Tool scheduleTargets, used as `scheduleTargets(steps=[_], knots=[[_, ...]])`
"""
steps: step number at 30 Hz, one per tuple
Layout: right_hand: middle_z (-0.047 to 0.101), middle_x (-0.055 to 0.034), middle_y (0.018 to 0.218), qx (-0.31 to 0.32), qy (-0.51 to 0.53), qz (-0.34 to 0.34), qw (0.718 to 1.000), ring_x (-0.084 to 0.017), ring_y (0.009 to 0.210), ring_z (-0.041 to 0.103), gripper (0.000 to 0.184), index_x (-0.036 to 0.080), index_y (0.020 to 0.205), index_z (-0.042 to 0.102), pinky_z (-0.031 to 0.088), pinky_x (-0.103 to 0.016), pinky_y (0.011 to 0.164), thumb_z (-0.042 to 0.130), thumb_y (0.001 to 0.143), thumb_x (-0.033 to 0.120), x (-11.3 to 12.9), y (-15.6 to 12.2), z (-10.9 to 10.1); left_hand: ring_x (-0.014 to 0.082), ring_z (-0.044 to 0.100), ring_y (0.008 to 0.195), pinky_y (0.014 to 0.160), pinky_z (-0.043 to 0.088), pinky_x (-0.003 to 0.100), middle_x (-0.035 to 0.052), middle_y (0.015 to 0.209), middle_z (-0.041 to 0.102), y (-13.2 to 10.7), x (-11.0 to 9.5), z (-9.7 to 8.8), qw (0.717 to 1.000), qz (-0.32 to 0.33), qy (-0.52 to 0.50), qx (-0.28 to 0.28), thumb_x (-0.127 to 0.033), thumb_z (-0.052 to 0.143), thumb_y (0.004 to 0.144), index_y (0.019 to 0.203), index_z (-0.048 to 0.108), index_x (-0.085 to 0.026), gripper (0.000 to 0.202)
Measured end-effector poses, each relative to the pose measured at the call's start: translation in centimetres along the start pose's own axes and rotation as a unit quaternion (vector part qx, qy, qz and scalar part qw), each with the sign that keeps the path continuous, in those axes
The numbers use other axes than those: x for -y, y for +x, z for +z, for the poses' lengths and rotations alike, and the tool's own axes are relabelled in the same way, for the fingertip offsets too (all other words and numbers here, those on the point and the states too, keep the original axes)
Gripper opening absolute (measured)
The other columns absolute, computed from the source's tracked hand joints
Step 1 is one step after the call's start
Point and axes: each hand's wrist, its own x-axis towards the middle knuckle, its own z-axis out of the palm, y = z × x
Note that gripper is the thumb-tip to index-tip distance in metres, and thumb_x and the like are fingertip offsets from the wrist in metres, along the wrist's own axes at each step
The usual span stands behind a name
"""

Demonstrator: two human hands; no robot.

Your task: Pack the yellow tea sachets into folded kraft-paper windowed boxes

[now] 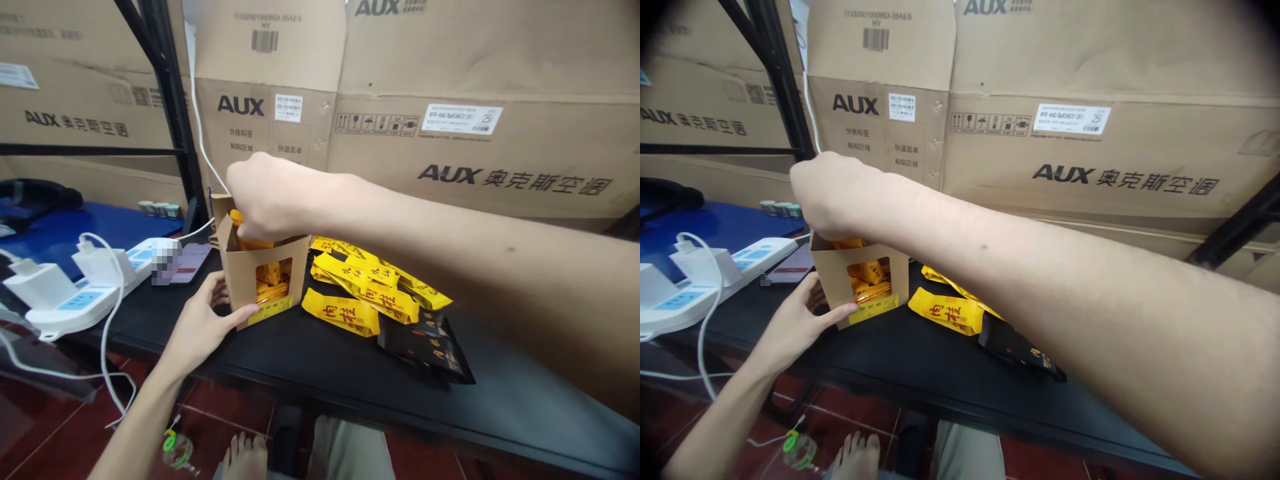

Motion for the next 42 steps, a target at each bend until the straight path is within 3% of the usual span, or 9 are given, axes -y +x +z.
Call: scheduleTargets(steps=[6, 12, 17, 21, 26, 29, 34, 39, 42], knots=[[0.064, -0.0008, 0.059, 0.072, 0.083, -0.005, 0.994, -0.022, 0.077, 0.076, 0.029, 0.012, 0.063, 0.060, 0.064, -0.033, 0.074, 0.074, 0.086, 0.023, 0.9, 1.3, 0.0, 0.0337, 0.073, 0.123, 0.108, 0.058, 0.050, 0.0124, 0.134, 0.075, 0.0, 0.3, -0.1, 1.000, -0.001, 0.004, 0.007, -0.053, 0.092, 0.068, 0.127, 0.061, -0.024, 0.073], [0.065, 0.0011, 0.056, 0.160, 0.191, 0.044, 0.967, -0.016, 0.063, 0.074, 0.036, 0.007, 0.070, 0.068, 0.064, -0.030, 0.070, 0.061, 0.099, 0.026, 0.1, 2.4, 0.1, 0.0346, 0.073, 0.123, 0.108, 0.058, 0.052, 0.0135, 0.134, 0.075, 0.0, 0.3, -0.1, 1.000, 0.001, 0.002, 0.009, -0.053, 0.092, 0.069, 0.127, 0.061, -0.023, 0.073], [0.068, -0.0003, 0.061, 0.183, 0.060, 0.082, 0.978, -0.013, 0.065, 0.071, 0.032, 0.004, 0.076, 0.074, 0.062, -0.028, 0.073, 0.055, 0.100, 0.013, 1.8, 2.3, 0.0, 0.0349, 0.074, 0.122, 0.107, 0.059, 0.051, 0.0116, 0.130, 0.078, -0.1, 0.1, -0.1, 1.000, 0.013, 0.012, 0.007, -0.053, 0.092, 0.067, 0.125, 0.063, -0.024, 0.071], [0.064, -0.0014, 0.058, 0.184, 0.020, 0.019, 0.982, -0.018, 0.075, 0.072, 0.022, 0.008, 0.070, 0.073, 0.064, -0.034, 0.083, 0.065, 0.090, 0.008, 2.4, 2.5, 1.5, 0.0356, 0.073, 0.123, 0.105, 0.059, 0.050, 0.0112, 0.129, 0.078, -0.1, -0.2, -0.1, 1.000, 0.000, 0.017, 0.005, -0.055, 0.092, 0.066, 0.125, 0.063, -0.024, 0.073], [0.065, -0.0047, 0.063, 0.234, 0.255, 0.080, 0.935, -0.022, 0.074, 0.075, 0.023, 0.012, 0.064, 0.071, 0.066, -0.039, 0.076, 0.064, 0.085, 0.007, 0.6, 3.0, 4.0, 0.0348, 0.073, 0.122, 0.107, 0.058, 0.052, 0.0114, 0.129, 0.077, 0.0, 0.1, -0.1, 1.000, 0.002, 0.016, 0.012, -0.056, 0.092, 0.067, 0.125, 0.062, -0.024, 0.073], [0.066, -0.0065, 0.065, 0.275, 0.307, 0.072, 0.908, -0.023, 0.076, 0.075, 0.023, 0.012, 0.067, 0.071, 0.067, -0.039, 0.073, 0.057, 0.084, 0.006, -0.2, 3.3, 4.8, 0.0343, 0.074, 0.121, 0.108, 0.058, 0.052, 0.0111, 0.128, 0.077, 0.0, 0.2, -0.2, 1.000, 0.005, 0.017, 0.013, -0.057, 0.092, 0.068, 0.124, 0.062, -0.024, 0.071], [0.056, 0.0009, 0.056, 0.209, 0.303, 0.030, 0.929, -0.017, 0.063, 0.070, 0.014, 0.013, 0.067, 0.069, 0.064, -0.031, 0.067, 0.065, 0.078, 0.005, -0.5, 3.3, 4.8, 0.0348, 0.073, 0.121, 0.107, 0.058, 0.052, 0.0118, 0.129, 0.077, 0.0, 0.1, -0.2, 1.000, 0.000, 0.017, 0.011, -0.056, 0.092, 0.067, 0.124, 0.062, -0.023, 0.072], [0.054, 0.0002, 0.056, 0.265, 0.229, 0.013, 0.936, -0.015, 0.065, 0.069, 0.028, 0.013, 0.071, 0.069, 0.062, -0.025, 0.069, 0.051, 0.093, 0.011, -0.3, 2.5, 3.8, 0.0341, 0.073, 0.123, 0.108, 0.057, 0.051, 0.0106, 0.130, 0.077, 0.0, 0.1, -0.2, 1.000, -0.002, 0.010, 0.011, -0.057, 0.092, 0.067, 0.124, 0.062, -0.024, 0.072], [0.060, -0.0019, 0.064, 0.199, 0.171, -0.037, 0.964, -0.015, 0.072, 0.068, 0.028, 0.013, 0.072, 0.068, 0.060, -0.027, 0.076, 0.052, 0.095, 0.013, -0.4, 1.2, 2.7, 0.0349, 0.072, 0.123, 0.108, 0.057, 0.051, 0.0109, 0.131, 0.077, 0.0, 0.1, -0.2, 1.000, -0.003, 0.012, 0.005, -0.057, 0.092, 0.066, 0.126, 0.062, -0.024, 0.075]])
